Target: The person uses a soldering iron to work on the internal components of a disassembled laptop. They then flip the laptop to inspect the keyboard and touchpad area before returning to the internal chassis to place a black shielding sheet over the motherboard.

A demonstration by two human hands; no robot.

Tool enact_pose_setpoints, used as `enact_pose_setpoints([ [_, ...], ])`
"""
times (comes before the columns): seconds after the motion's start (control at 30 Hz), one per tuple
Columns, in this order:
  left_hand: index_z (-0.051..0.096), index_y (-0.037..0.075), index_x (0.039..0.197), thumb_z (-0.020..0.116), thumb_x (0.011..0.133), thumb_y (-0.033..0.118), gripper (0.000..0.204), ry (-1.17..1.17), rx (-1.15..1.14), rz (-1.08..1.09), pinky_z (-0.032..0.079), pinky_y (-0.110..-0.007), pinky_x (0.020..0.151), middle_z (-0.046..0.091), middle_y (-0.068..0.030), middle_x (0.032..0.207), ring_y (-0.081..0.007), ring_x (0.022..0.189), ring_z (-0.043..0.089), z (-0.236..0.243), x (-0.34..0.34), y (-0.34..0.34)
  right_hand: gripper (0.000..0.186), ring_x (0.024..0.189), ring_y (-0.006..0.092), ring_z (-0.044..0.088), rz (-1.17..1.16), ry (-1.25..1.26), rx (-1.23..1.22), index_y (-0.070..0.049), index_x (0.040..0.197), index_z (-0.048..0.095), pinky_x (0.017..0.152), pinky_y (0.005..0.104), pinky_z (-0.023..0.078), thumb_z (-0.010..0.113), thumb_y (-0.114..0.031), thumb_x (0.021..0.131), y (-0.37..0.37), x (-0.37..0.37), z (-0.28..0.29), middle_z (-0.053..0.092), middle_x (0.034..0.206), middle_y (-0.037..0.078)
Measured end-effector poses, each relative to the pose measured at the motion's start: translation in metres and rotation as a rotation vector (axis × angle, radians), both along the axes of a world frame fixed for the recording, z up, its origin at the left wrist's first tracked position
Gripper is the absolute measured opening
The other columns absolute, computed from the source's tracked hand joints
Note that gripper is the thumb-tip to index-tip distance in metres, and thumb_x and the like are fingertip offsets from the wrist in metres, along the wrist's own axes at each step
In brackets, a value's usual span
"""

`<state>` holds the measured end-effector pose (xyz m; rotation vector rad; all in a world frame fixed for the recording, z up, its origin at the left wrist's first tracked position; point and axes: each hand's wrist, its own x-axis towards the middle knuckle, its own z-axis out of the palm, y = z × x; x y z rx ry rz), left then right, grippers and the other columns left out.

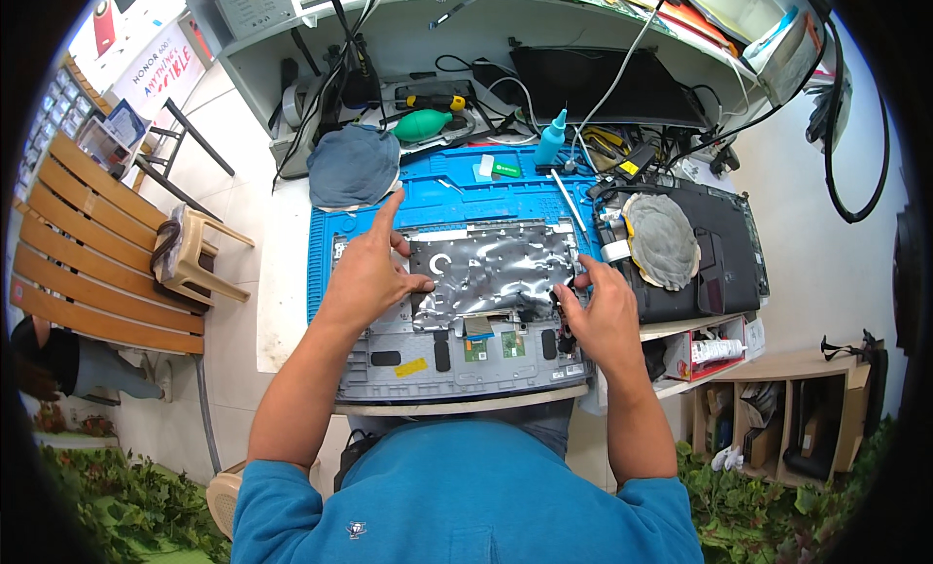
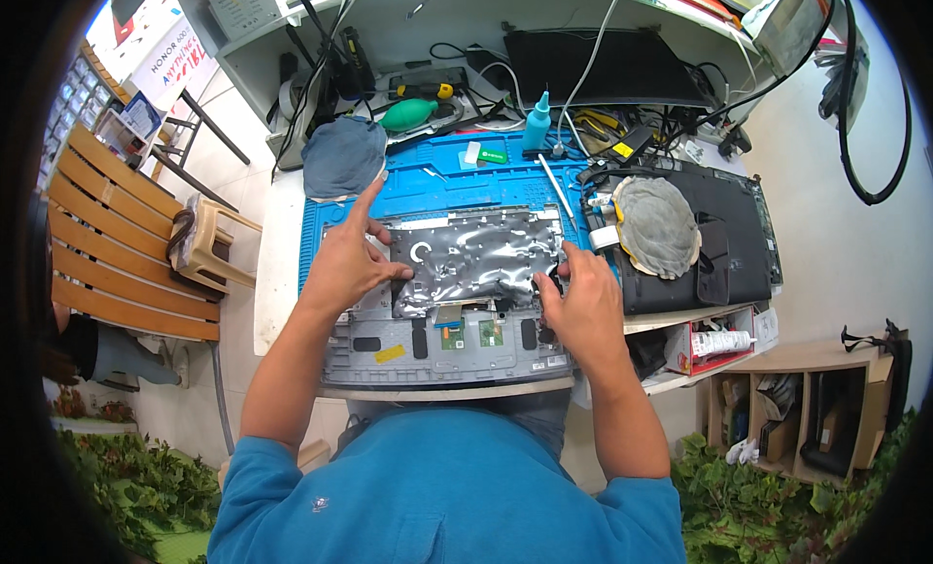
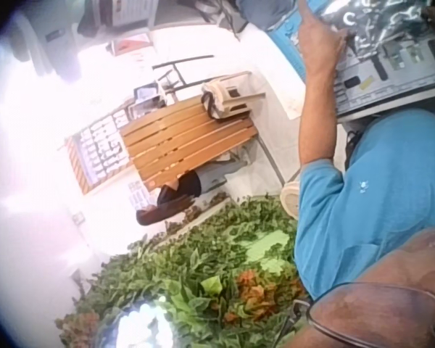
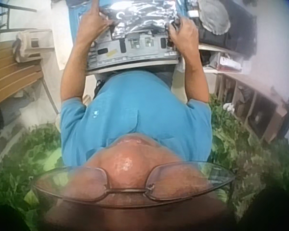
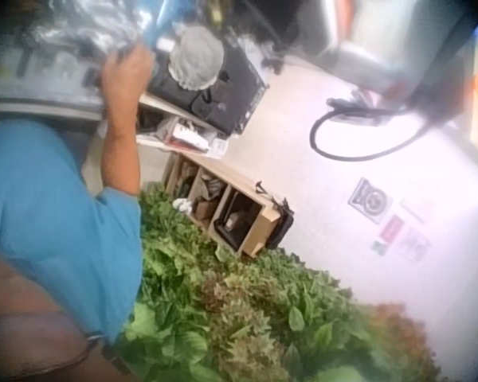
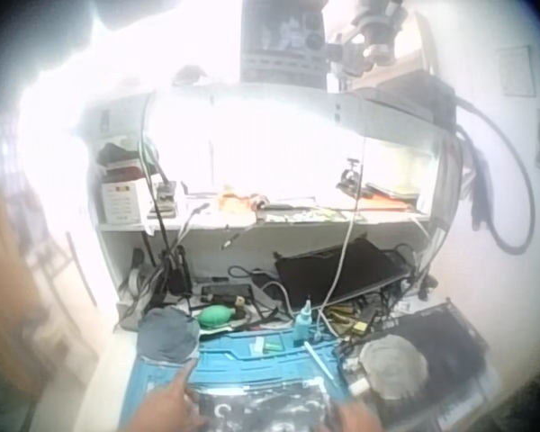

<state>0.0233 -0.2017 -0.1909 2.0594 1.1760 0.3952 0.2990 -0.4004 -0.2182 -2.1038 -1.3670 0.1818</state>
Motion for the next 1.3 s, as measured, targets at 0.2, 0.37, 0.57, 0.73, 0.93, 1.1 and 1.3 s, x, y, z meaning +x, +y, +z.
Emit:
enact_pose_setpoints([
  [0.2, 0.036, 0.025, 0.177, 0.108, 0.065, 0.013, 0.134, -0.04, 0.018, 0.023, 0.062, -0.034, 0.076, 0.077, -0.0082, 0.108, -0.0158, 0.075, 0.073, -0.002, 0.0, -0.003, 0.045, 0.096, 0.0436, 0.076, -0.058, -0.01, -0.11, 0.003, 0.118, 0.078, 0.086, 0.0549, 0.057, 0.088, -0.031, 0.091, 0.012, 0.0, 0.009, 0.079, 0.1, 0.022],
  [0.37, 0.036, 0.018, 0.177, 0.106, 0.067, 0.01, 0.13, -0.063, 0.033, -0.001, 0.061, -0.033, 0.073, 0.075, -0.0089, 0.106, -0.0151, 0.074, 0.073, -0.007, 0.0, -0.003, 0.048, 0.1, 0.0444, 0.077, -0.089, -0.009, -0.107, 0.003, 0.117, 0.079, 0.089, 0.0545, 0.059, 0.089, -0.035, 0.089, 0.015, -0.004, 0.009, 0.08, 0.106, 0.023],
  [0.57, 0.036, 0.016, 0.176, 0.105, 0.069, 0.008, 0.128, -0.066, 0.032, -0.009, 0.061, -0.033, 0.068, 0.075, -0.0099, 0.106, -0.0149, 0.073, 0.075, -0.009, 0.001, -0.002, 0.028, 0.099, 0.0452, 0.076, -0.121, 0.244, -0.101, 0.002, 0.112, 0.081, 0.093, 0.0528, 0.059, 0.075, -0.021, 0.096, 0.018, 0.013, 0.01, 0.079, 0.104, 0.026],
  [0.73, 0.04, 0.021, 0.176, 0.105, 0.066, 0.005, 0.129, -0.09, 0.002, 0.011, 0.06, -0.031, 0.066, 0.074, -0.0087, 0.104, -0.0122, 0.072, 0.072, -0.012, 0.0, 0.0, 0.026, 0.107, 0.0432, 0.074, 0.038, 0.238, -0.196, -0.004, 0.115, 0.083, 0.096, 0.05, 0.058, 0.069, -0.008, 0.094, 0.016, 0.025, 0.025, 0.077, 0.108, 0.021],
  [0.93, 0.038, 0.019, 0.176, 0.104, 0.067, 0.003, 0.128, -0.116, -0.006, 0.003, 0.06, -0.031, 0.066, 0.075, -0.0105, 0.105, -0.0136, 0.072, 0.074, -0.013, 0.0, -0.001, 0.037, 0.115, 0.0411, 0.069, 0.124, 0.127, -0.165, -0.004, 0.125, 0.079, 0.104, 0.0492, 0.055, 0.079, -0.015, 0.09, -0.003, 0.026, 0.026, 0.07, 0.117, 0.02],
  [1.1, 0.038, 0.02, 0.176, 0.104, 0.067, 0.003, 0.129, -0.108, -0.001, -0.003, 0.06, -0.032, 0.066, 0.075, -0.0103, 0.105, -0.0136, 0.072, 0.075, -0.013, 0.0, -0.001, 0.043, 0.123, 0.0411, 0.064, 0.071, 0.08, -0.158, -0.003, 0.125, 0.077, 0.107, 0.0497, 0.053, 0.086, -0.023, 0.089, -0.008, 0.017, 0.024, 0.067, 0.119, 0.021],
  [1.3, 0.039, 0.019, 0.176, 0.104, 0.068, 0.003, 0.127, -0.125, 0.005, -0.017, 0.06, -0.031, 0.065, 0.075, -0.0107, 0.106, -0.0134, 0.072, 0.075, -0.015, -0.001, 0.0, 0.023, 0.117, 0.0413, 0.066, 0.036, 0.171, -0.089, 0.0, 0.109, 0.077, 0.104, 0.0487, 0.053, 0.082, -0.017, 0.095, 0.001, 0.022, 0.013, 0.069, 0.113, 0.021],
])
